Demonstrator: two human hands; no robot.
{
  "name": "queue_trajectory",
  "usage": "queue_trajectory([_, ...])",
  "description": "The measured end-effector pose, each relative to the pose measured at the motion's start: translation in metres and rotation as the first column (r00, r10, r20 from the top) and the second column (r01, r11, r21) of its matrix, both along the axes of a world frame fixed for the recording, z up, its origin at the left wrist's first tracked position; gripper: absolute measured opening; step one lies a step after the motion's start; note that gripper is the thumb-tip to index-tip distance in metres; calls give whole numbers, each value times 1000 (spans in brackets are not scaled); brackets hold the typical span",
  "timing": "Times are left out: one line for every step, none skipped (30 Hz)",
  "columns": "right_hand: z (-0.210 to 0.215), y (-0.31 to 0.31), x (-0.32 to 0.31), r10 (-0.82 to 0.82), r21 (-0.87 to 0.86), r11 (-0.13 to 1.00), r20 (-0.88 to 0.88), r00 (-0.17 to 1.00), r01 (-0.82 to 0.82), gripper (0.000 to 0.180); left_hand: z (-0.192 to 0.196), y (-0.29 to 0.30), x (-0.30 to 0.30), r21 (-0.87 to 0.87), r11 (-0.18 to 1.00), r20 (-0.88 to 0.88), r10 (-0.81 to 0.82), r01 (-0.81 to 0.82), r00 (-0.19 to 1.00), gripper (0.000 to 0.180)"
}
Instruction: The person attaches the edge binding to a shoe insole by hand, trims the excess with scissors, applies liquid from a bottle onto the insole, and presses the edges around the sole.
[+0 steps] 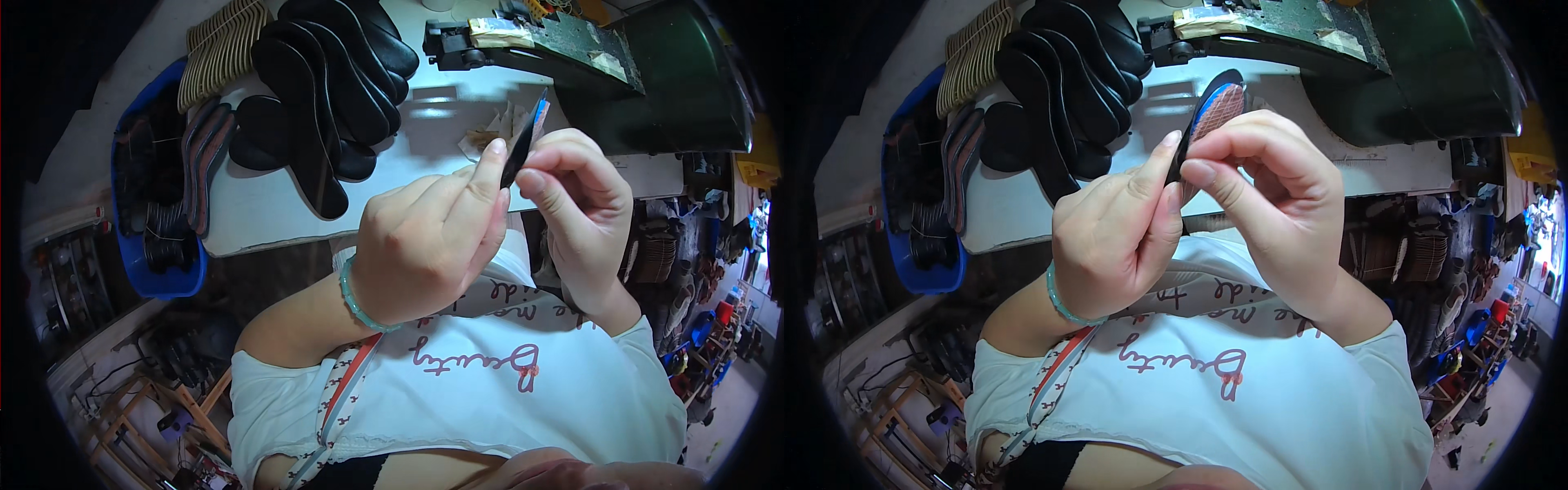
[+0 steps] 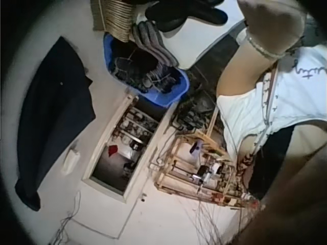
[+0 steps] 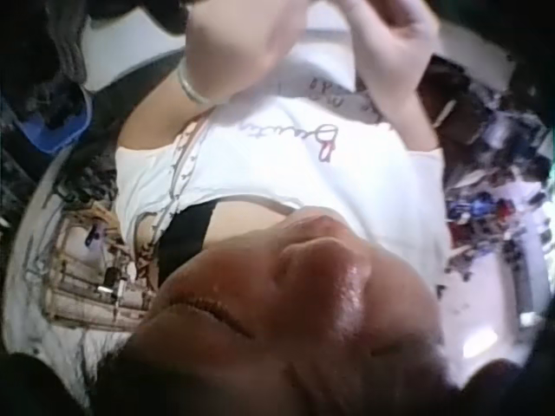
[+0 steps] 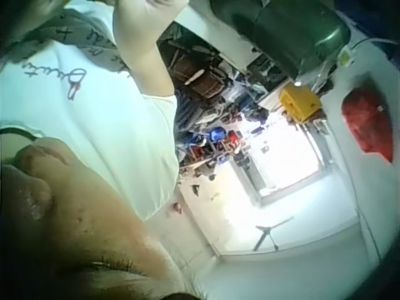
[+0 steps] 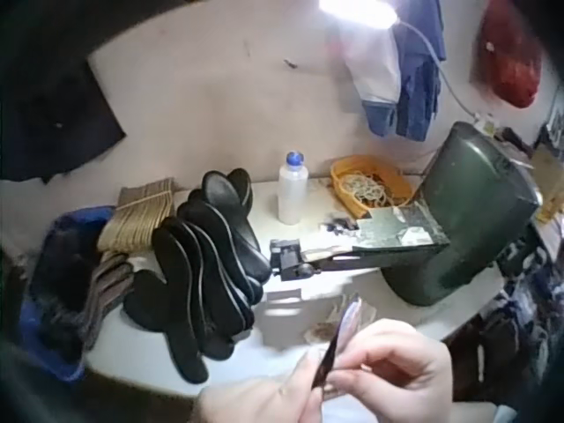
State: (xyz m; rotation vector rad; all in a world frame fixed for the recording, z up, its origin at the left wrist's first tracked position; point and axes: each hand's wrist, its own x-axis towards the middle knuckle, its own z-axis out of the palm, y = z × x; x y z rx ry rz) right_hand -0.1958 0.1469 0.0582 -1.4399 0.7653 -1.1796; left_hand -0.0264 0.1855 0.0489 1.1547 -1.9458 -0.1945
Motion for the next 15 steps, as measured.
queue_trajectory([1,2,1,-26,30,999,65,998,25,18,1,1,0,-6,1000,11,-4,4,1000,35])
queue_trajectory([-2,0,-1,-33,-83,996,24,999,35,20,2,2,-1,-6,1000,11,-4,4,1000,35])
queue_trajectory([-3,0,-1,-30,-84,996,25,999,32,20,2,3,-1,-7,1000,21,-2,2,1000,35])
queue_trajectory([-3,-1,-2,-28,-169,985,-22,999,24,20,2,4,-2,-7,1000,31,0,0,1000,36])
queue_trajectory([-3,-1,-2,-31,-252,968,-69,997,12,20,3,4,-2,-8,1000,31,1,-1,1000,36])
queue_trajectory([-2,-1,-2,-28,-252,968,-69,997,9,20,3,4,-4,-10,1000,38,-1,2,999,35])
queue_trajectory([-1,-1,-2,-30,-252,968,-96,995,5,17,3,4,-4,-12,1000,45,-4,5,999,35])
queue_trajectory([0,-2,-3,-32,-252,968,-123,992,0,15,3,4,-5,-11,1000,45,-2,2,999,35])
queue_trajectory([2,-2,-3,-35,-249,968,-127,991,2,15,4,3,-5,-7,1000,62,-2,2,998,35])
queue_trajectory([5,-2,-3,-58,-264,965,-176,983,10,14,4,3,-6,-4,1000,79,-1,2,997,34])
queue_trajectory([6,-2,-2,-82,-278,960,-224,971,17,13,4,2,-7,0,1000,74,-4,4,997,34])
queue_trajectory([7,0,-1,-89,-273,962,-232,969,23,13,3,2,-7,-32,999,61,-6,8,998,34])
queue_trajectory([7,-1,-3,-90,-271,962,-236,968,23,13,3,1,-8,-64,998,47,-7,10,999,33])
queue_trajectory([7,-2,-5,-66,-301,953,-257,964,-16,13,3,0,-9,-63,998,43,-7,10,999,33])
queue_trajectory([7,-4,-6,-42,-328,943,-279,959,-54,12,2,-1,-9,-82,997,34,-5,7,999,33])
